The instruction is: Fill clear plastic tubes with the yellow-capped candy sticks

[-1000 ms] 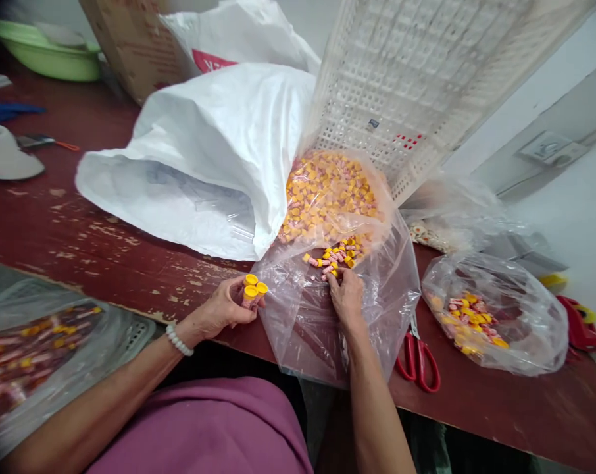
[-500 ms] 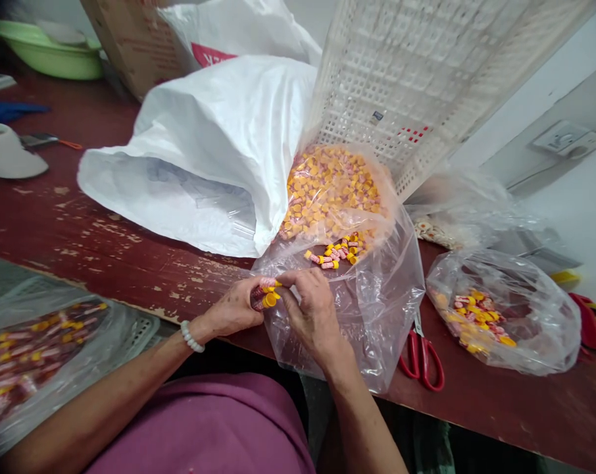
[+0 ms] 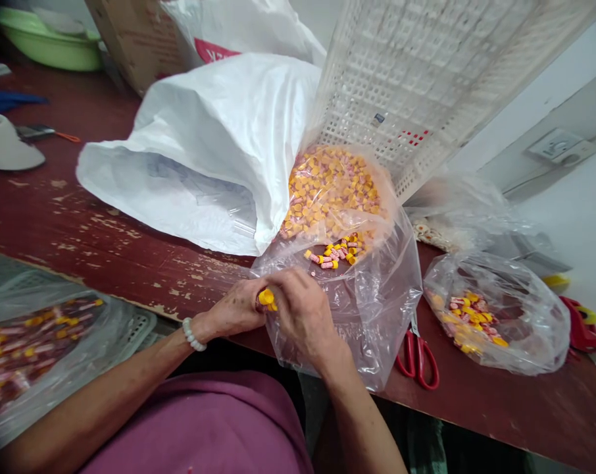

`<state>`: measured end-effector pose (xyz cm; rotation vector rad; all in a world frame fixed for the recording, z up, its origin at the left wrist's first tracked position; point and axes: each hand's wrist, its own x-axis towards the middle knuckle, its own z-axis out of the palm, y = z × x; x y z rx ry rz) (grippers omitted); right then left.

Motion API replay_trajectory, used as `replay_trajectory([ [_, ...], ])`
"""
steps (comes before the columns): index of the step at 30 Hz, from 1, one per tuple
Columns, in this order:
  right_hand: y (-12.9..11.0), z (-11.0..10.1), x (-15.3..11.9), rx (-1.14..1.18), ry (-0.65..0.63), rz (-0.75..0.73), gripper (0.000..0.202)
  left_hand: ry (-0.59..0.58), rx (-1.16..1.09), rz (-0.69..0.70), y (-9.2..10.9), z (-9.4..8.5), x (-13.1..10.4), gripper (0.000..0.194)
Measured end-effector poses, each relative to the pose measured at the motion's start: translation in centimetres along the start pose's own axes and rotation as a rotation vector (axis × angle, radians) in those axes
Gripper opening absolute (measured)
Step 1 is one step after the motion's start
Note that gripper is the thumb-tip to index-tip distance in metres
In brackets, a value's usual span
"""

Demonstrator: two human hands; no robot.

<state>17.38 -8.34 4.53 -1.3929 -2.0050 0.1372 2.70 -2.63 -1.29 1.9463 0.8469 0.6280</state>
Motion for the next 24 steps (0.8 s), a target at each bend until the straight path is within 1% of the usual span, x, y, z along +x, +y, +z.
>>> replay_trajectory([
  [2,0.6,0.9,0.8,0.019,0.291,0.137,0.018,-0.011,0.116,0.039,0.0,0.1,0.0,0.023],
  [3,0.8,1.6,1.3,0.008,0.408,0.175,0.021,-0.024,0.168,0.059,-0.1,0.2,-0.1,0.024],
  [4,0.9,2.6,1.7,-0.007,0.474,0.180,0.024,-0.036,0.190,0.067,-0.1,0.4,-0.1,0.023],
  [5,0.9,3.6,2.1,-0.020,0.480,0.158,0.026,-0.048,0.202,0.072,0.0,0.6,-0.2,0.020],
  [7,0.9,5.4,2.8,-0.022,0.396,0.102,0.028,-0.055,0.202,0.057,0.1,0.9,-0.3,0.015],
  [8,0.9,6.0,3.0,0.010,0.357,0.102,0.028,-0.046,0.175,0.034,0.2,1.0,-0.4,0.014],
  [9,1.0,6.4,3.1,0.069,0.345,0.131,0.029,-0.033,0.117,0.006,0.3,1.0,-0.5,0.015],
  [10,1.1,6.3,3.2,0.143,0.366,0.182,0.030,-0.020,0.017,-0.027,0.4,1.0,-0.6,0.018],
  [12,1.5,5.5,2.9,0.272,0.441,0.303,0.033,-0.003,-0.271,-0.133,0.4,0.6,-0.6,0.025],
  [13,1.6,4.8,2.5,0.295,0.438,0.334,0.034,-0.001,-0.417,-0.204,0.3,0.4,-0.6,0.027],
  [14,1.7,4.1,2.1,0.283,0.393,0.333,0.036,-0.005,-0.545,-0.276,0.2,0.1,-0.6,0.028],
  [15,1.7,3.6,1.6,0.242,0.308,0.292,0.039,-0.009,-0.653,-0.336,0.0,-0.2,-0.5,0.027],
  [16,1.5,3.2,1.1,0.187,0.196,0.216,0.047,-0.020,-0.743,-0.371,-0.1,-0.4,-0.5,0.026],
  [18,1.1,3.4,0.1,0.075,-0.034,0.032,0.075,-0.058,-0.896,-0.379,-0.3,-0.7,-0.6,0.021],
  [19,0.8,3.8,-0.3,0.026,-0.105,-0.040,0.089,-0.077,-0.968,-0.367,-0.3,-0.8,-0.6,0.019],
  [20,0.6,4.4,-0.7,-0.011,-0.139,-0.091,0.098,-0.082,-1.023,-0.366,-0.3,-0.8,-0.7,0.018],
  [21,0.3,5.1,-0.9,-0.034,-0.149,-0.117,0.100,-0.075,-1.059,-0.376,-0.2,-0.7,-0.8,0.017],
  [22,0.1,5.8,-1.1,-0.043,-0.146,-0.124,0.097,-0.065,-1.081,-0.389,-0.1,-0.7,-1.0,0.016],
  [24,-0.1,6.8,-1.1,-0.037,-0.126,-0.127,0.085,-0.046,-1.113,-0.398,0.1,-0.7,-1.4,0.015],
])
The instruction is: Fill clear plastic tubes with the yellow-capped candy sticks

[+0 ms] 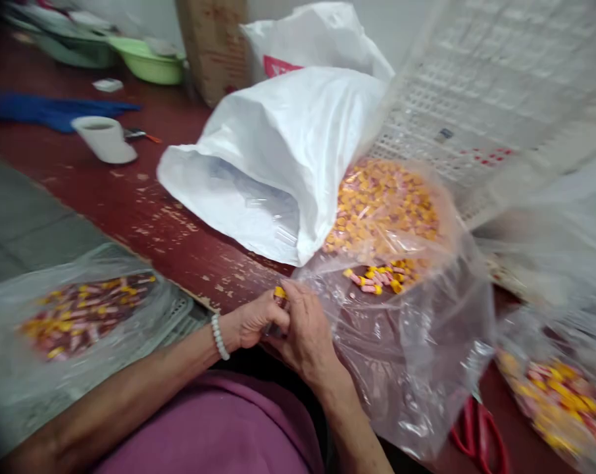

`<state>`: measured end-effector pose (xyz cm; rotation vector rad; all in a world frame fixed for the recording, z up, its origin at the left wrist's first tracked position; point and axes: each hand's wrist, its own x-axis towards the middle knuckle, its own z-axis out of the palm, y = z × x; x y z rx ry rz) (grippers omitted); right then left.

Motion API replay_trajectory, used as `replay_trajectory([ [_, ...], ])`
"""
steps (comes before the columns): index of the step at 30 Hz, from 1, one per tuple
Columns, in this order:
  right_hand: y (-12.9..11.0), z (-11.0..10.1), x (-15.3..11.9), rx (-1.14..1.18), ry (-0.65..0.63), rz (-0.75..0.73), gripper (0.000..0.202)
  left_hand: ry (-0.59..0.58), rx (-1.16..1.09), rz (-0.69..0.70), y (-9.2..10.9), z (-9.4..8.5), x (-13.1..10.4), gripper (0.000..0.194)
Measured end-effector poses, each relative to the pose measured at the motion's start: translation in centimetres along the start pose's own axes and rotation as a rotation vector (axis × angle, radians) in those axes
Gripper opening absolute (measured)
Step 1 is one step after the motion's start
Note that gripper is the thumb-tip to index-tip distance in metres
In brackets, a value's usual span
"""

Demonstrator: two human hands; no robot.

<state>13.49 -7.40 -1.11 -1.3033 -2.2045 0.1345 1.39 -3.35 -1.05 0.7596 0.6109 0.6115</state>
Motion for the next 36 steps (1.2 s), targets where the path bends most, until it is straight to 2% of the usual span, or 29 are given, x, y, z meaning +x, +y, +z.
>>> replay_trajectory([
  [4,-0.4,0.9,1.3,0.049,0.042,-0.021,0.068,-0.030,-0.062,0.019,0.1,-1.0,-0.6,0.013],
  [8,-1.6,1.5,2.6,0.172,0.018,-0.007,0.064,0.005,-0.101,0.085,0.7,-2.4,-1.8,0.016],
  [10,-2.3,2.0,3.1,0.250,-0.020,0.009,0.068,0.034,-0.122,0.092,1.1,-2.9,-2.6,0.017],
  [14,-3.0,3.0,3.6,0.386,-0.002,0.102,0.093,0.093,-0.210,0.050,2.0,-3.6,-3.9,0.020],
  [16,-3.1,3.3,3.7,0.438,-0.026,0.153,0.098,0.104,-0.247,0.053,2.1,-4.0,-4.3,0.023],
  [19,-3.3,3.5,4.1,0.455,-0.103,0.146,0.089,0.090,-0.267,0.075,2.0,-4.6,-4.6,0.022],
  [23,-4.0,3.9,5.3,0.439,-0.126,0.058,0.072,0.099,-0.299,0.107,1.7,-5.7,-4.9,0.023],
  [30,-5.9,4.5,7.8,0.422,-0.227,0.020,0.065,0.121,-0.392,0.135,1.9,-7.3,-6.1,0.023],
  [36,-6.8,5.8,8.5,0.447,-0.274,0.040,0.063,0.165,-0.406,0.141,2.5,-8.4,-7.4,0.022],
])
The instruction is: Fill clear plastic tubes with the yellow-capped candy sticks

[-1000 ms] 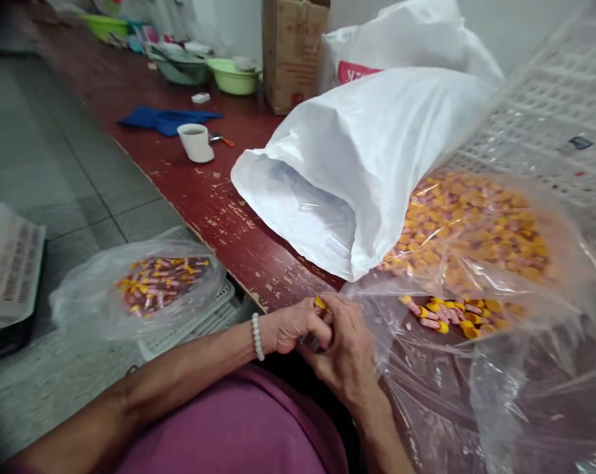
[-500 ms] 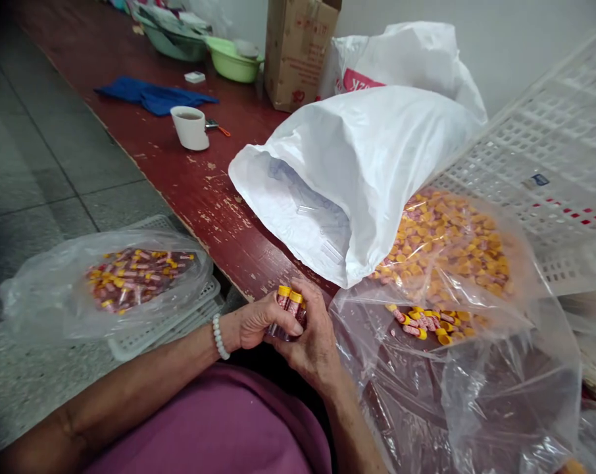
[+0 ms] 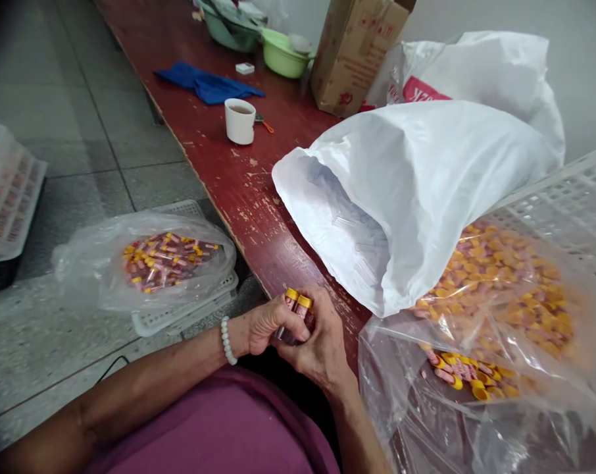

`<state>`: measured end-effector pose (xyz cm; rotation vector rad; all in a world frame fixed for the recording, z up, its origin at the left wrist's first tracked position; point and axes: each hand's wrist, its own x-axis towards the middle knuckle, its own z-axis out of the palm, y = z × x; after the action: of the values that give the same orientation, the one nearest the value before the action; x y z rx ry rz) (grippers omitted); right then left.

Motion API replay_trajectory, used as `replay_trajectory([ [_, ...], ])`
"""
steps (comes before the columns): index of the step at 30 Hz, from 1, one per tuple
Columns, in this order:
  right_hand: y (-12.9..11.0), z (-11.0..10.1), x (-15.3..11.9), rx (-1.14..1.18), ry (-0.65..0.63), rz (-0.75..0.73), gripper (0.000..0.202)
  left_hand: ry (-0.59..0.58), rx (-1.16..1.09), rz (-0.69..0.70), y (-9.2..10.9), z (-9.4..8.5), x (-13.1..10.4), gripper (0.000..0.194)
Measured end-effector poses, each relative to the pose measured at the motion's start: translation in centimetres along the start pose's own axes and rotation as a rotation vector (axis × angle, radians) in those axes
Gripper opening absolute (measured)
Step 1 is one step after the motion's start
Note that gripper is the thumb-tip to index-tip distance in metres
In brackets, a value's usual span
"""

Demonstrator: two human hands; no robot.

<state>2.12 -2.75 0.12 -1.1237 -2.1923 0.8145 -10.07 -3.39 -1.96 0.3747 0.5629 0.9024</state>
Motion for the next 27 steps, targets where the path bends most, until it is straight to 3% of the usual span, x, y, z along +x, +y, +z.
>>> replay_trajectory([
  [6,0.9,2.2,0.5,0.064,-0.009,-0.035,0.092,0.077,0.082,0.038,0.7,-1.7,-0.9,0.020],
  [11,0.6,2.5,1.1,-0.019,-0.068,-0.114,0.067,0.102,0.055,0.059,0.5,-2.7,-1.0,0.017],
  [18,0.6,4.3,2.6,-0.102,-0.148,-0.135,0.059,0.078,-0.124,-0.025,0.5,-4.6,-1.0,0.022],
  [22,0.7,5.6,3.4,-0.152,-0.145,-0.228,0.087,0.109,-0.137,0.051,1.7,-7.5,-3.2,0.025],
  [25,1.8,5.4,3.7,-0.173,-0.048,-0.185,0.086,0.297,-0.178,0.077,3.6,-11.7,-6.0,0.035],
  [27,2.8,5.2,3.8,-0.188,0.015,-0.141,0.063,0.677,-0.245,0.142,5.0,-15.4,-7.8,0.034],
])
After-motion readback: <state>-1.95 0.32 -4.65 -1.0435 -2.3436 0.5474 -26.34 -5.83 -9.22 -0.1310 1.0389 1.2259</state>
